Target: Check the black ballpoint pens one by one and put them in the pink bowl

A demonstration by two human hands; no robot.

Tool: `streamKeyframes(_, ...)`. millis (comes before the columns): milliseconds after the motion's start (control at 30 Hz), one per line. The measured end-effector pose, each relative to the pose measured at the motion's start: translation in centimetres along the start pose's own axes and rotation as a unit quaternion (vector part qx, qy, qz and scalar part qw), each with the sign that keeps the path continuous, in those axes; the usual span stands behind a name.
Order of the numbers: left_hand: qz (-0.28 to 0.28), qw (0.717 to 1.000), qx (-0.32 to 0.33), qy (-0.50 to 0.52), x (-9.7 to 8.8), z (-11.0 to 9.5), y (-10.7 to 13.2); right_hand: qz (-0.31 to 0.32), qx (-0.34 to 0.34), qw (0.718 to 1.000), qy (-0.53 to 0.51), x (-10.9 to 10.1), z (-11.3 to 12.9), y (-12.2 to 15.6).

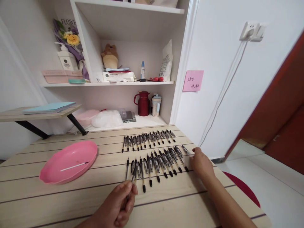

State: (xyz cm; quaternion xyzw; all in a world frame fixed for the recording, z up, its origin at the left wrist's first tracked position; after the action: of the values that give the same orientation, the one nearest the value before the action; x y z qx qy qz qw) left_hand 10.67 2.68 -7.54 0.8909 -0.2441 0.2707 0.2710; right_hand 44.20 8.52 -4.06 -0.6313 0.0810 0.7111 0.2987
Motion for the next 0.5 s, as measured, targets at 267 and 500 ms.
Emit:
streamKeyframes(267,0.052,0.99,0.033,-0.124,1.6,-0.3,0.8,0.183,-0.009,0.857,-0.481,-1.8,8.3,8.2)
streamKeyframes(500,0.058,0.987,0.027,-0.146,1.7,-0.2,0.9,0.225,-0.008,0.732,-0.643,-4.5,15.0,12.4)
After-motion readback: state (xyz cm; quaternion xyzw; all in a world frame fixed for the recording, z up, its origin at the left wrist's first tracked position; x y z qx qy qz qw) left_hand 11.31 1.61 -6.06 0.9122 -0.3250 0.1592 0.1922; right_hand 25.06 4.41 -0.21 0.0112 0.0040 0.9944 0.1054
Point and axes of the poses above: each hand's wrist, its own y-axis away from the middle knuckle, its own x-axis out of the palm, z = x × y, the point moved 10 cm from there along -y, towards the middle knuckle, and after that the axes turned 11 degrees about y, right-handed, at the moved point
